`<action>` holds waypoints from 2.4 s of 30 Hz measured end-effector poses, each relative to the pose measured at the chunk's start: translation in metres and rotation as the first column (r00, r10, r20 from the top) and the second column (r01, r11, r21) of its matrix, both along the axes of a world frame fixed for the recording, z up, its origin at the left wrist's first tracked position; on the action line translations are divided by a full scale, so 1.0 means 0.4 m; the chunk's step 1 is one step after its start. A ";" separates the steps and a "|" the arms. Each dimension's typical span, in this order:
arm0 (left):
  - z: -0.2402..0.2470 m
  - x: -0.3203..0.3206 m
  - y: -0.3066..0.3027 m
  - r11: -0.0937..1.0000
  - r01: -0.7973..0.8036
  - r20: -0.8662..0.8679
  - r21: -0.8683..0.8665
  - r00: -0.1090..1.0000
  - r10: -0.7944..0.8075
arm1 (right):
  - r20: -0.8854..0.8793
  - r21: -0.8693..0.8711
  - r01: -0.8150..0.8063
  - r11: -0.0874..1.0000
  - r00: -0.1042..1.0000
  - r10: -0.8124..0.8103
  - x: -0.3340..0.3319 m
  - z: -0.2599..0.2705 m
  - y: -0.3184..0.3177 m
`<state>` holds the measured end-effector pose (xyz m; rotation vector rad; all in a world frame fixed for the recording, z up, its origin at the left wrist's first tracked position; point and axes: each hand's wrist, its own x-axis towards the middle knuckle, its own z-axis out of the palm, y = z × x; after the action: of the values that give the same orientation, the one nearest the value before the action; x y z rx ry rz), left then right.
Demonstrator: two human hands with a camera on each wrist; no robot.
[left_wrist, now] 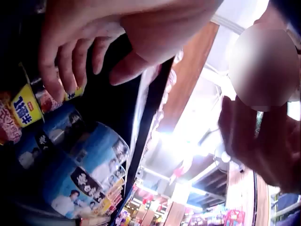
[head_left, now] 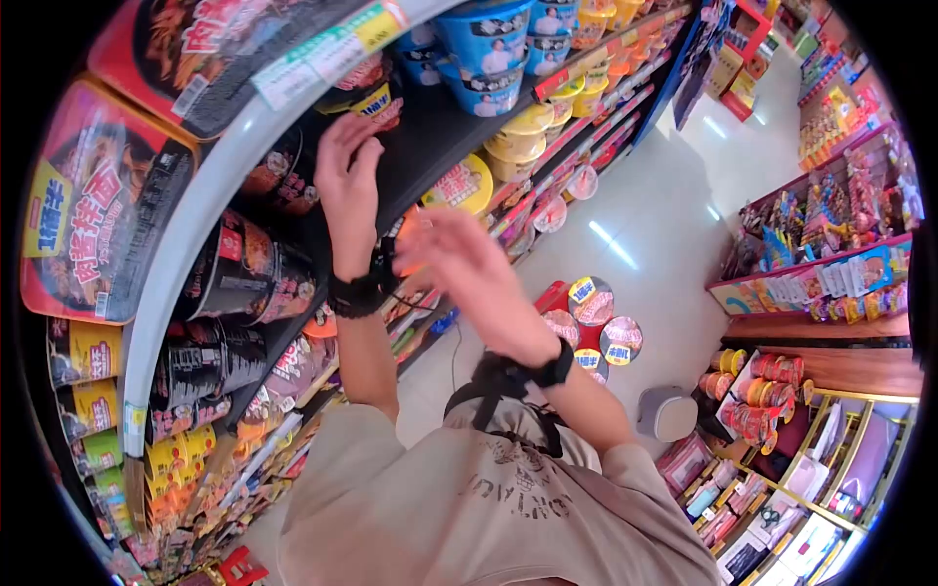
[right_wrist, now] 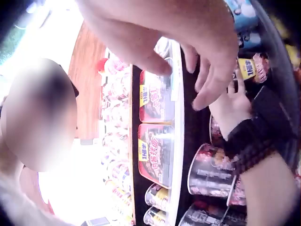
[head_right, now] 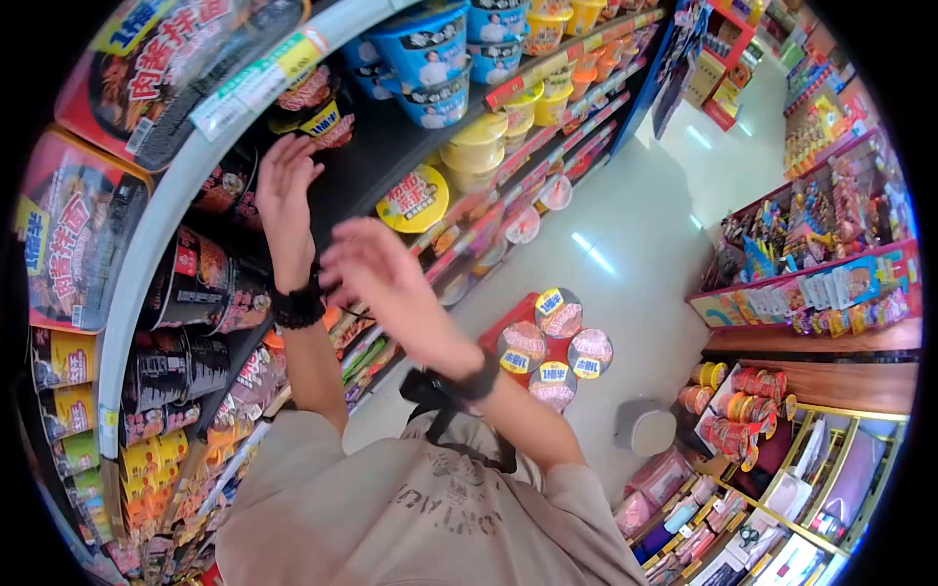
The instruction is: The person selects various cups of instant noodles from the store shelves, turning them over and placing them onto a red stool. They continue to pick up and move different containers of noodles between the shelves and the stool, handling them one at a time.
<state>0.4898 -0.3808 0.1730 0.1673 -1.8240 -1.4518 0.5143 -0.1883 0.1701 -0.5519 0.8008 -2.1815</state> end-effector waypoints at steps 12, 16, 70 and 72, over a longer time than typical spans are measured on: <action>-0.001 -0.179 -0.184 0.910 -0.179 -0.148 0.375 0.957 0.249 | -0.546 0.200 0.390 0.899 0.806 -0.229 -0.368 0.114 -0.422; -0.007 -0.199 -0.180 0.909 -0.090 -0.169 0.408 0.971 0.172 | -0.628 0.183 0.312 0.932 0.767 -0.134 -0.435 0.099 -0.453; -1.115 -0.081 0.728 0.774 0.237 0.696 0.587 0.341 -0.632 | 0.120 0.745 0.279 0.607 0.838 -0.532 -0.109 -1.014 0.792; -1.112 -0.058 0.720 0.765 0.333 0.749 0.551 0.209 -0.629 | 0.066 0.673 0.316 0.668 0.874 -0.481 -0.077 -1.008 0.837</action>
<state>0.4665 -0.0928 -0.2720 0.7321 -2.7282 -2.4050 0.4834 0.1466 -0.2332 0.2764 1.5639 -2.0858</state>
